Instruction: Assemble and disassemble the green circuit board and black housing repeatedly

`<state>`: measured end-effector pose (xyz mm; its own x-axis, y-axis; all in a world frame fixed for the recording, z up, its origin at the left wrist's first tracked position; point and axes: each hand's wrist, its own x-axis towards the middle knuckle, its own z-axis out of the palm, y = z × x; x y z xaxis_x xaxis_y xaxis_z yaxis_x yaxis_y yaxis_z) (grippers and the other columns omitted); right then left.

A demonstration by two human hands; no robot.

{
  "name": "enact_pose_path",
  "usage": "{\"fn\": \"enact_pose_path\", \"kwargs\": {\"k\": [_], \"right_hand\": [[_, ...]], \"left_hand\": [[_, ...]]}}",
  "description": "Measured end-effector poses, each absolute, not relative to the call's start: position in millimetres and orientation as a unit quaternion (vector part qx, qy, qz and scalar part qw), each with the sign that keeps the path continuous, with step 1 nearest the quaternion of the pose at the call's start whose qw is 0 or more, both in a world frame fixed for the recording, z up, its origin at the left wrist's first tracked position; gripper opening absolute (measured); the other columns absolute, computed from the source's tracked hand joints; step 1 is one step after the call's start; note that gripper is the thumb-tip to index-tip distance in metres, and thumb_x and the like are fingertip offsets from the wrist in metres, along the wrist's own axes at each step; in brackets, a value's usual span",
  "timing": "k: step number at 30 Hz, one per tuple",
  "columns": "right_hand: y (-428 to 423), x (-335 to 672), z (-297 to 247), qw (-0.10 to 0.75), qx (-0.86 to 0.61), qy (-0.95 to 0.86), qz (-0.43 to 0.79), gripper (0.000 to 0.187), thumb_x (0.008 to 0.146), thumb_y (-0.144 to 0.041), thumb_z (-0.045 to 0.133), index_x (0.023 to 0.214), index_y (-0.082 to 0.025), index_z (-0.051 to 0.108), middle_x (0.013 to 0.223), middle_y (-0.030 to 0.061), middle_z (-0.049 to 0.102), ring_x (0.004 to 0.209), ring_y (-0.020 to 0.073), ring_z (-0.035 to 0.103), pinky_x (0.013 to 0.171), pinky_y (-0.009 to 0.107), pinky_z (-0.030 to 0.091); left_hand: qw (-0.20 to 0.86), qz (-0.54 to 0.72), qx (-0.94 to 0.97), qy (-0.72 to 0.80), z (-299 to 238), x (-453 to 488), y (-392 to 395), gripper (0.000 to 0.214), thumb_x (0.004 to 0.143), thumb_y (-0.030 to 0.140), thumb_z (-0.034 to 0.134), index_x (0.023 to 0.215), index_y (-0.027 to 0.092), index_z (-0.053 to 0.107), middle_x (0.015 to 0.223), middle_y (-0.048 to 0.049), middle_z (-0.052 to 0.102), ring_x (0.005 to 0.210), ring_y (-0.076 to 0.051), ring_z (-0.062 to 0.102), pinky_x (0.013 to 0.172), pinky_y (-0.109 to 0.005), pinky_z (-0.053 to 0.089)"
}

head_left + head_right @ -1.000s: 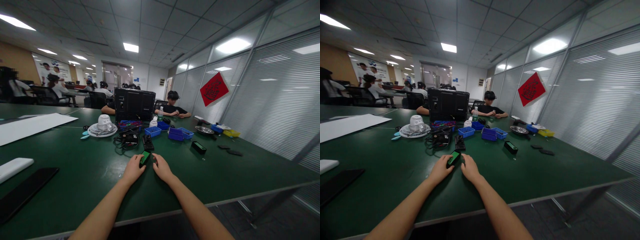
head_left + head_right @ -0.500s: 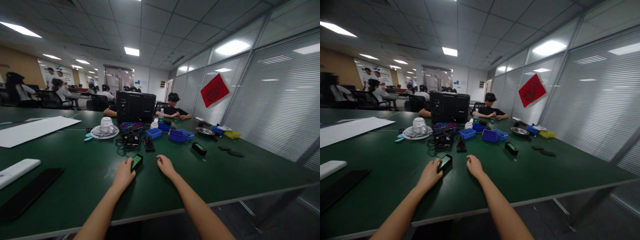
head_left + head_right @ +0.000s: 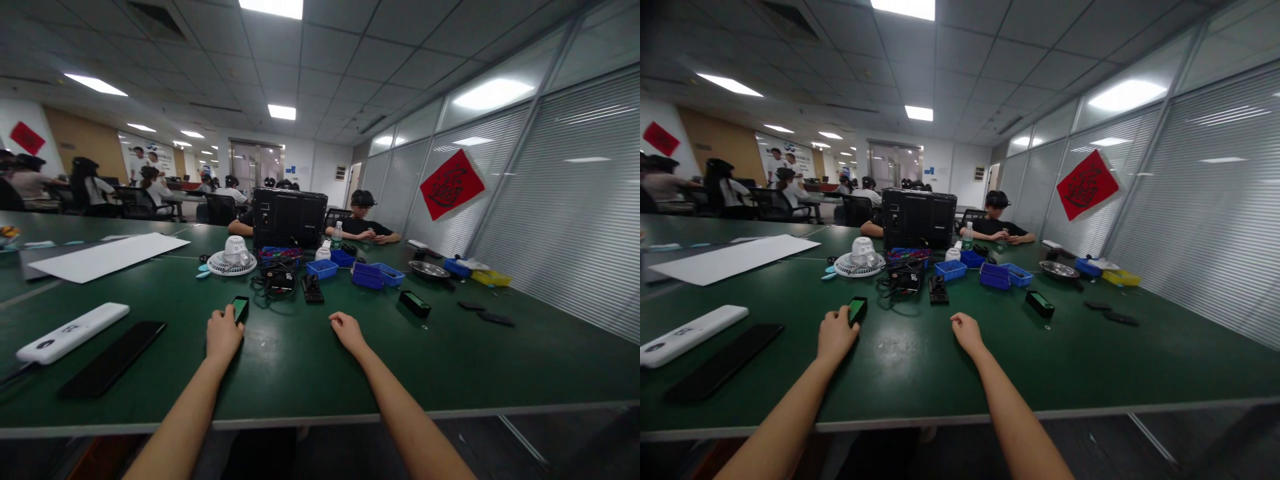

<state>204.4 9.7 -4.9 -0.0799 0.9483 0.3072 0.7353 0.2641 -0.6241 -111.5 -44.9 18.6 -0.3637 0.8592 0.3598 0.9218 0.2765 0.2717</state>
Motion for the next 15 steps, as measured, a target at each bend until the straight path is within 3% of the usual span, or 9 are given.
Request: {"fn": "enact_pose_path", "kwargs": {"k": [7, 15], "right_hand": [[10, 205, -4, 0.331, -0.593, -0.717, 0.157, 0.025, 0.072, -0.02, 0.043, 0.084, -0.017, 0.065, 0.072, 0.0016, 0.063, 0.067, 0.0153, 0.057, 0.064, 0.024, 0.04], [7, 202, 0, 0.322, -0.593, -0.723, 0.148, 0.025, 0.073, -0.019, 0.043, 0.083, -0.018, 0.065, 0.075, 0.0021, 0.064, 0.069, 0.0154, 0.057, 0.063, 0.024, 0.04]], "left_hand": [[0.082, -0.248, -0.442, -0.858, 20, -131, -44, 0.042, 0.076, 0.035, 0.045, 0.115, 0.018, 0.045, 0.109, -0.0147, 0.044, 0.098, -0.029, 0.048, 0.073, -0.034, 0.04], [0.055, -0.245, -0.448, -0.858, 21, -125, -47, 0.06, 0.072, 0.045, 0.047, 0.123, 0.016, 0.037, 0.102, -0.0141, 0.047, 0.093, -0.028, 0.052, 0.073, -0.034, 0.041]]}}
